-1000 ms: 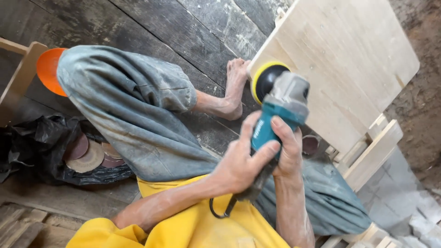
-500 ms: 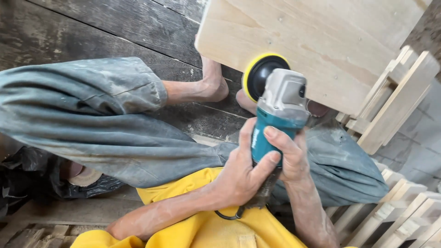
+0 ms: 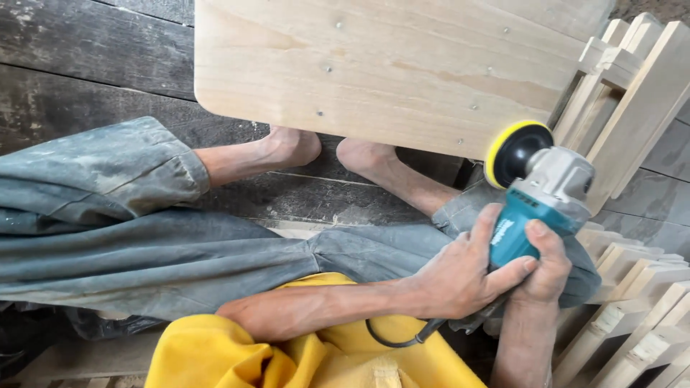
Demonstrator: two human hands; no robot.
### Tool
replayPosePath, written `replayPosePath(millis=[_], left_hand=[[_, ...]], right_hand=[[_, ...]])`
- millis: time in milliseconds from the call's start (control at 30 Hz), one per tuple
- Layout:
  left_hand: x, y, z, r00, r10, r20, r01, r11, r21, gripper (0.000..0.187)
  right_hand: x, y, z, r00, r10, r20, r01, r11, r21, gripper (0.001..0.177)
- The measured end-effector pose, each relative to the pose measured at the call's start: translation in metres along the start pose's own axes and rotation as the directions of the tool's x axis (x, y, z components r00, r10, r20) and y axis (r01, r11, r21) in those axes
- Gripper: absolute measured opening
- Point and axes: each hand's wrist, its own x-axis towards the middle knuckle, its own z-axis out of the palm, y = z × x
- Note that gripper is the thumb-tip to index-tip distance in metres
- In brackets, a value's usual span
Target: Sanding wooden boards using a power sander in a workshop.
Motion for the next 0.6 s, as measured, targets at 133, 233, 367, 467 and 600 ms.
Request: replayPosePath(millis=[133, 233, 367, 467, 600], left_hand=[[0.036, -0.034, 0.024, 0.967, 0.253, 0.012, -0.252, 0.961, 0.112, 0.084], [0.009, 0.005, -0.009, 0.997, 0.067, 0.039, -0.067, 0.997, 0.023, 0.088], [-0.033, -0.006, -0.052, 0.993, 0.040, -0.107, -0.020, 0.983, 0.180, 0.086], [-0.083, -0.004, -0.097, 0.966, 0.078, -0.246, -0.073, 0.997, 0.032, 0.076], [-0.137, -0.008, -0.150, 0.879, 0.052, -0.473, -0.062, 0.998, -0.006, 0.075]], right_hand=[[0.010, -0.007, -0.009, 0.984, -0.050, -0.171, 0.050, 0.999, -0.006, 0.044], [0.011, -0.002, 0.011, 0.992, -0.027, -0.126, 0.038, 0.996, 0.081, 0.054], [-0.004, 0.000, 0.129, 0.944, 0.042, -0.328, -0.107, 0.977, -0.183, 0.044], [-0.008, 0.025, 0.182, 0.993, 0.098, -0.062, -0.103, 0.992, -0.074, 0.031], [-0.017, 0.047, 0.271, 0.969, 0.029, 0.245, -0.002, 0.994, -0.109, 0.035]])
